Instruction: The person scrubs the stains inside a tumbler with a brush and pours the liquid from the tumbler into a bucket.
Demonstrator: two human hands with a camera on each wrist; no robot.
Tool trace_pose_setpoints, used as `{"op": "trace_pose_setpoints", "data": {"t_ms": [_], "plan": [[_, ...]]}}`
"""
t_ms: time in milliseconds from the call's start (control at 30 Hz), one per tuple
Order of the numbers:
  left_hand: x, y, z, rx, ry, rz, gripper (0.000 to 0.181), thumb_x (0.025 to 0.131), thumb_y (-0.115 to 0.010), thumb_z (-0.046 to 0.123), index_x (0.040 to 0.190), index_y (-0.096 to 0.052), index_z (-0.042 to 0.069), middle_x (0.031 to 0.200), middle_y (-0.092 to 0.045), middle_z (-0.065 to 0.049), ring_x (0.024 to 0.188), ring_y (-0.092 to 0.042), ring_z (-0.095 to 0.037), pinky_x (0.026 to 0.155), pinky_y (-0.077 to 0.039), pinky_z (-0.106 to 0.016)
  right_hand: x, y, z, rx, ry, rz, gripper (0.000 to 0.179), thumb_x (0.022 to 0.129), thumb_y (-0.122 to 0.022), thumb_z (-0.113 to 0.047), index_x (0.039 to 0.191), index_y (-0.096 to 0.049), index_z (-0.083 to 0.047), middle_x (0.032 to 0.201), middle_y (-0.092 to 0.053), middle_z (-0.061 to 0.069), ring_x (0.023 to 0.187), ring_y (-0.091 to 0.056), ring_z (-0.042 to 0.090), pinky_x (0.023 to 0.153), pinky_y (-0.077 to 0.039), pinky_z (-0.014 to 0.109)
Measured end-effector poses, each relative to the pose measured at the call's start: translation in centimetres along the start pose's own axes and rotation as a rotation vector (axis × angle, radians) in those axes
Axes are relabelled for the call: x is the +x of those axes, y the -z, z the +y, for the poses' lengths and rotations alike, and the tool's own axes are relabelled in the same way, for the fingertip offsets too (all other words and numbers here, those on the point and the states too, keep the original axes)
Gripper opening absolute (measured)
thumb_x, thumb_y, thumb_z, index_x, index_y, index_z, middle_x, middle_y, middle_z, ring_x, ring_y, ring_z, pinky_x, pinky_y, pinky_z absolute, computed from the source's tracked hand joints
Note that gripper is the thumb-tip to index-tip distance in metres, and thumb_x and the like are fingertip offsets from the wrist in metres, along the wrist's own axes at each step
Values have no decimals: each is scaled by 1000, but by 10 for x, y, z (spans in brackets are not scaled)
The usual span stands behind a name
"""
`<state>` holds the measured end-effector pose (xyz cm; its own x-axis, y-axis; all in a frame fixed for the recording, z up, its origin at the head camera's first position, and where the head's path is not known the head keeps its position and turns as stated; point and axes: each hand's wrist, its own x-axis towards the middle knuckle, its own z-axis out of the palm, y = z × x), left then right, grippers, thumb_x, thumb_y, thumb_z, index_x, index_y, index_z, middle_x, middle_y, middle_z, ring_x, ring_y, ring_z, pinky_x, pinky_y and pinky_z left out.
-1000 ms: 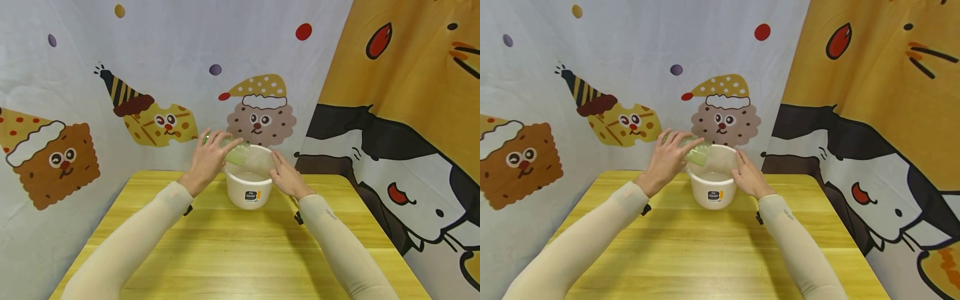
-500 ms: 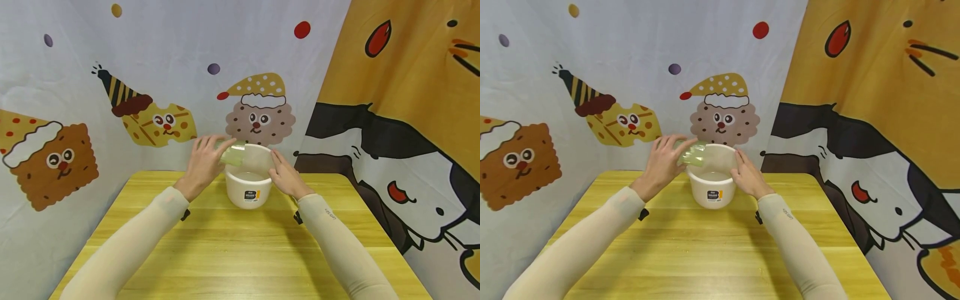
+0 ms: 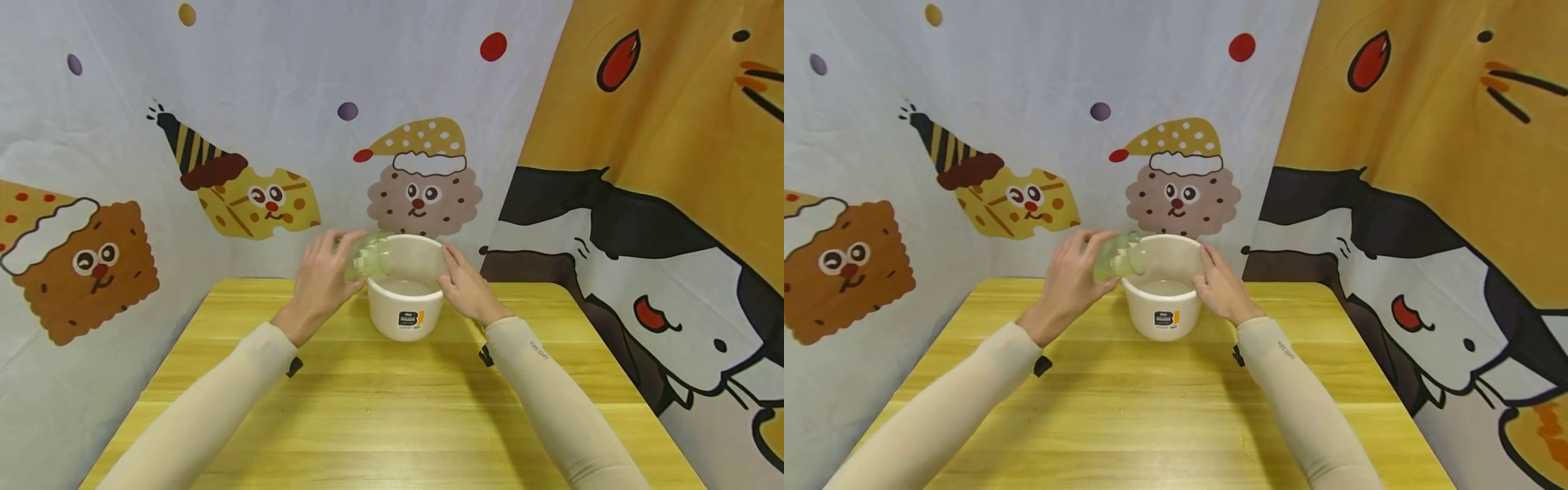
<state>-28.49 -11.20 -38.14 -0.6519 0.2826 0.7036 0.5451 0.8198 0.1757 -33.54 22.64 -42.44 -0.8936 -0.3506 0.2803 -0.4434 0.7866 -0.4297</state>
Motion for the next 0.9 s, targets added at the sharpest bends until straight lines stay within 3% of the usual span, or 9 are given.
{"op": "trace_pose_setpoints", "data": {"t_ms": [300,500,733,900], "plan": [[-26,2,-3,-102,60,-12,104,74,-113,13,162,-57,14,136,-64,-21,121,-69,-41,101,-68,-57,0,-1,1,24,7,13,77,113,-42,-23,182,-24,4,194,-21,23,178,-32,47,145,-31,66],[-44,-2,-5,-131,65,-37,105,71,-114,11,158,-57,8,134,-63,-21,113,-71,-38,97,-72,-53,0,-1,3,36,8,16,77,113,-42,-23,184,-23,1,195,-22,20,178,-32,45,146,-30,65],[-62,-10,-7,-161,93,-68,109,66,-117,12,155,-55,3,140,-63,-22,119,-76,-43,104,-72,-57,0,-2,4,43,10,16,78,112,-41,-25,184,-23,0,195,-22,20,179,-32,44,146,-30,65],[-75,-15,-7,-223,161,-110,105,70,-115,14,155,-55,1,144,-65,-22,127,-76,-45,110,-69,-61,0,-2,4,40,10,22,79,112,-40,-28,184,-23,1,195,-22,20,178,-33,44,146,-31,64]]}}
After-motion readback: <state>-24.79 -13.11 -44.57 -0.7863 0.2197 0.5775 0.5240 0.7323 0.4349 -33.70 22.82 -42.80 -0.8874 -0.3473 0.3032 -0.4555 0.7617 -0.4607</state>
